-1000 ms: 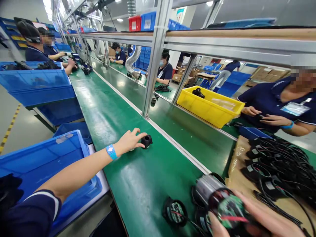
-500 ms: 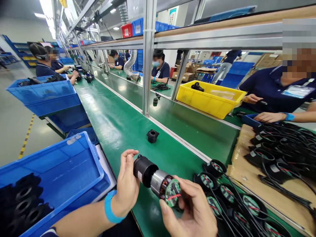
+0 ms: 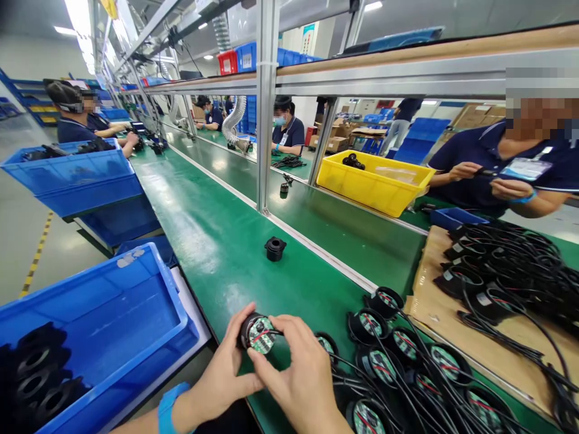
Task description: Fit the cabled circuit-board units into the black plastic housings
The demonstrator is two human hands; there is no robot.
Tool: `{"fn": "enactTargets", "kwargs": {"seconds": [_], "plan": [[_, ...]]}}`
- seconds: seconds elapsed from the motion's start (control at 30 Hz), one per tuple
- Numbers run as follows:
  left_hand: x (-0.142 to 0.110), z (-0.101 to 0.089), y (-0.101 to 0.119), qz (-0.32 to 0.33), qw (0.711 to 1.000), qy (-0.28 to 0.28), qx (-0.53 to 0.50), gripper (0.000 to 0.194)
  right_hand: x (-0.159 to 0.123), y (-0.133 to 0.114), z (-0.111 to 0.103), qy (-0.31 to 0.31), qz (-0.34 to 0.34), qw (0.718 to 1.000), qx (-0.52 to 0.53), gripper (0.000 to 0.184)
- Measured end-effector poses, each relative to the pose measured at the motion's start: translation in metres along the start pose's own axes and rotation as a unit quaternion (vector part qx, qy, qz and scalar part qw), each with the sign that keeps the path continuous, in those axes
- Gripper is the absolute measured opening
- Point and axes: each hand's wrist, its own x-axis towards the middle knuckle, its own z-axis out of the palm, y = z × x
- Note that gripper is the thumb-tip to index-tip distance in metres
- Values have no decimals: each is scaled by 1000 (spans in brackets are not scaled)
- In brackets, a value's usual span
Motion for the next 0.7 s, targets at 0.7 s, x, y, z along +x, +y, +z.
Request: {"fn": "enactTargets", "kwargs": {"seconds": [0.7], "plan": [[3, -55, -58, 204, 851, 17, 484, 56, -11, -11, 44, -207, -42, 941, -263, 75]]}}
